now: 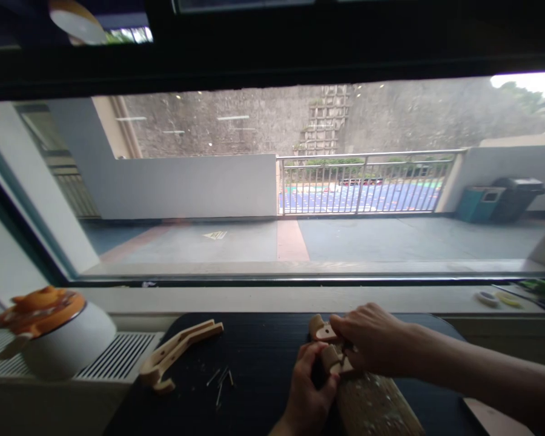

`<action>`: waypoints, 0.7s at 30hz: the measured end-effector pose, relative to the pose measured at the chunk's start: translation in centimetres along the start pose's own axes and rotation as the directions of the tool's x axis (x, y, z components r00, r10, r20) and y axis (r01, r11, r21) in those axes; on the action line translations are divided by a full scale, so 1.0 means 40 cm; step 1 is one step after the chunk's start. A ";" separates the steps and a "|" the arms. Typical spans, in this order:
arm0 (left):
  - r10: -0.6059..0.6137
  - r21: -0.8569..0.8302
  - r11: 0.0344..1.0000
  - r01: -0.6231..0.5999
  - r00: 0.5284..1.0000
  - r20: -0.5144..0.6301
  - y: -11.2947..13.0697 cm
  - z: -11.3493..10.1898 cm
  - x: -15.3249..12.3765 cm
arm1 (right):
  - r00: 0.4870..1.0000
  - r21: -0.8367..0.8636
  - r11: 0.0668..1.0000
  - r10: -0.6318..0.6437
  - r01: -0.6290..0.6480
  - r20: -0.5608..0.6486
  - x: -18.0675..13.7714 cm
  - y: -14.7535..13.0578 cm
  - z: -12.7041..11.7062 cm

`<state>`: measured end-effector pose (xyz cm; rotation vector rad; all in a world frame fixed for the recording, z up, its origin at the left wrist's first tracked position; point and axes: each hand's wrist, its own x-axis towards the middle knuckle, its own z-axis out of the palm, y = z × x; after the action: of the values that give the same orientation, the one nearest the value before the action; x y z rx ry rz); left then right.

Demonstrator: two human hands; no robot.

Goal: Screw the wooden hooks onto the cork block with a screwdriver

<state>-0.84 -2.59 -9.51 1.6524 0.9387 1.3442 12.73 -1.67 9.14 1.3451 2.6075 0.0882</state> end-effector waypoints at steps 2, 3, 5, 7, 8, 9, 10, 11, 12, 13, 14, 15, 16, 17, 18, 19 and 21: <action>-0.003 0.004 1.000 0.003 1.000 0.004 0.003 -0.001 0.001 | 0.998 0.003 0.998 -0.057 0.057 0.011 0.003 0.005 -0.005; -0.005 0.005 1.000 0.005 1.000 0.004 0.005 -0.001 0.001 | 0.996 0.007 0.996 -0.086 0.086 0.016 0.005 0.008 -0.005; -0.005 0.009 1.000 0.005 1.000 0.002 0.007 -0.002 0.003 | 0.991 0.016 0.991 -0.131 0.130 0.027 0.008 0.012 -0.001; -0.007 0.011 1.000 0.007 1.000 0.001 0.006 -0.002 0.004 | 0.988 0.024 0.988 -0.152 0.151 0.031 0.010 0.012 0.007; -0.008 0.010 1.000 0.008 1.000 0.002 0.005 -0.002 0.004 | 0.988 0.027 0.988 -0.154 0.154 0.031 0.011 0.011 0.012; -0.010 0.009 1.000 0.010 1.000 0.003 0.004 -0.002 0.004 | 0.988 0.028 0.988 -0.151 0.150 0.029 0.011 0.009 0.017; -0.013 0.007 1.000 0.013 1.000 0.004 0.002 -0.002 0.003 | 0.990 0.027 0.990 -0.138 0.138 0.024 0.011 0.008 0.022; -0.017 0.005 1.000 0.017 1.000 0.005 0.001 -0.002 0.003 | 0.993 0.024 0.993 -0.118 0.117 0.020 0.010 0.007 0.026; -0.022 0.004 1.000 0.022 1.000 0.006 0.000 -0.002 0.002 | 0.996 0.019 0.996 -0.088 0.088 0.015 0.009 0.007 0.030; -0.028 0.005 1.000 0.028 1.000 0.007 0.000 -0.001 0.002 | 0.999 0.012 0.999 -0.053 0.053 0.010 0.008 0.007 0.033; -0.032 0.008 0.999 0.032 0.999 0.007 0.000 -0.001 0.002 | 1.000 0.004 1.000 -0.018 0.018 0.004 0.006 0.007 0.034; -0.034 0.011 0.999 0.034 0.999 0.005 0.000 -0.001 0.002 | 1.000 -0.004 1.000 0.013 -0.013 -0.001 0.005 0.007 0.034; -0.033 0.014 0.999 0.033 0.999 0.007 0.000 -0.001 0.001 | 0.999 -0.012 0.999 0.038 -0.038 -0.005 0.003 0.006 0.032; -0.028 0.015 1.000 0.028 1.000 0.007 -0.001 -0.001 0.001 | 0.998 -0.019 0.998 0.056 -0.056 -0.008 0.001 0.004 0.029; -0.021 0.013 1.000 0.021 1.000 0.005 -0.001 -0.001 0.000 | 0.997 -0.025 0.997 0.071 -0.071 -0.012 -0.001 0.002 0.023; -0.014 0.009 1.000 0.014 1.000 0.004 -0.002 -0.001 -0.001 | 0.997 -0.027 0.996 0.079 -0.079 -0.013 -0.003 -0.001 0.017; -0.007 0.000 1.000 0.007 1.000 0.003 -0.005 -0.001 -0.003 | 0.997 -0.026 0.996 0.083 -0.083 -0.011 -0.005 -0.007 0.002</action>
<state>-0.91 -2.60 -9.72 1.6491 0.9421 1.3373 12.64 -1.99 9.04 1.4472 2.5489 0.1410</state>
